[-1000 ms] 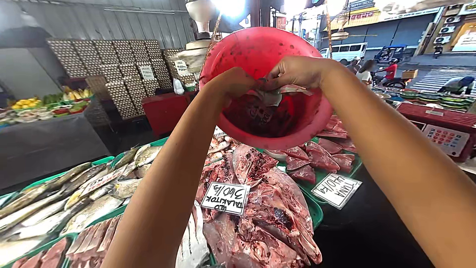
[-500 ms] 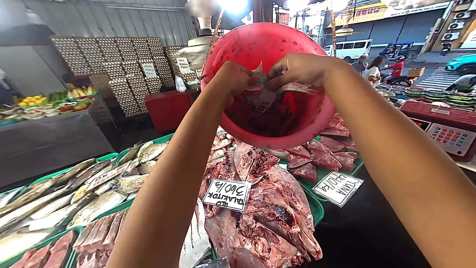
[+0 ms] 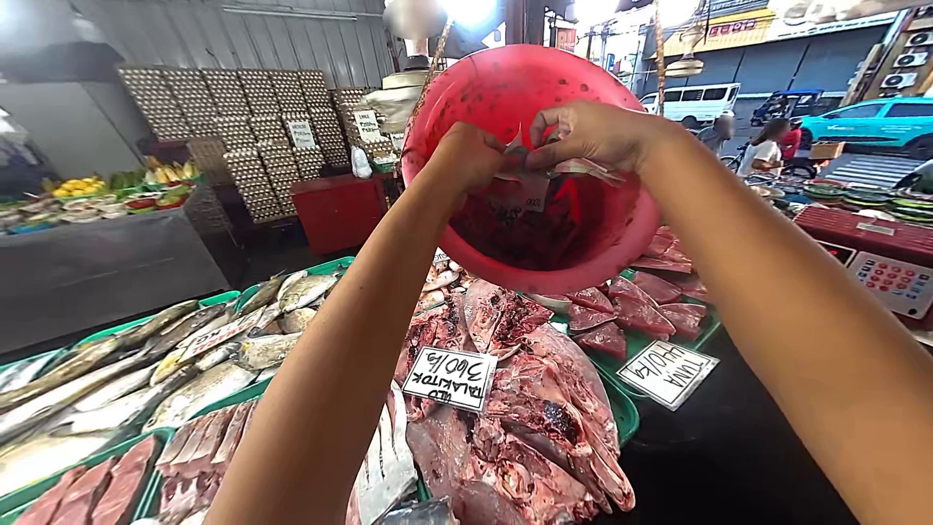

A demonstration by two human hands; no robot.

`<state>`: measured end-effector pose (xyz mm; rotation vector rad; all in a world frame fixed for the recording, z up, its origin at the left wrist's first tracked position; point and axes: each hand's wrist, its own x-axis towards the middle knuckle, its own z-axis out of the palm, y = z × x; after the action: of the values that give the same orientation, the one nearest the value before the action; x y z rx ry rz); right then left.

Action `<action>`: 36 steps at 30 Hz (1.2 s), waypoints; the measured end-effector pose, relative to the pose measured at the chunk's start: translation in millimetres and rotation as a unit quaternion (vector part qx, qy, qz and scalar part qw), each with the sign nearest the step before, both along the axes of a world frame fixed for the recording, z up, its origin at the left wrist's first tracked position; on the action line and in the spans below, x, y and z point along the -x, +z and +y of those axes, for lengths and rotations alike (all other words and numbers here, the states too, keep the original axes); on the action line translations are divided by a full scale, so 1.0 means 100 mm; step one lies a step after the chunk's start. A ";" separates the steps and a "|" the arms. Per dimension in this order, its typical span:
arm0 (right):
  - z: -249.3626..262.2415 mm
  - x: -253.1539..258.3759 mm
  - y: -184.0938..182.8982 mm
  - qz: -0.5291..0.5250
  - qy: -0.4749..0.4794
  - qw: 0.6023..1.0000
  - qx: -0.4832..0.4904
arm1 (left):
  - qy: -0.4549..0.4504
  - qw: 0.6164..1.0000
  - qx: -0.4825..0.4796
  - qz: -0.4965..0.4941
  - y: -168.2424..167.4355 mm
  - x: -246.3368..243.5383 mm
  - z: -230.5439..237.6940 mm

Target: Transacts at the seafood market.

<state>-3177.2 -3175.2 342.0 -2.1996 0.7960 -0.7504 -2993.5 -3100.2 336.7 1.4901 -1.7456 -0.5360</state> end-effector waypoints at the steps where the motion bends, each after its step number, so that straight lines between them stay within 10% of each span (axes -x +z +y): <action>1: 0.01 -0.01 0.00 0.000 0.001 1.000 0.001 | -0.010 1.000 -0.002 0.026 -0.01 -0.02 -0.01; 25: 0.10 -0.46 -0.15 -0.195 -0.182 0.962 0.062 | -0.012 0.957 -0.015 0.291 -0.11 -0.05 -0.08; 36: -0.05 -0.62 -0.25 -0.101 -0.242 0.950 0.169 | 0.026 0.947 -0.003 0.321 -0.27 -0.04 -0.34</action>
<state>-3115.6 -3179.7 317.1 -2.1845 1.1892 -1.4225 -2989.7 -3134.4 309.9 1.1757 -1.1876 -0.8828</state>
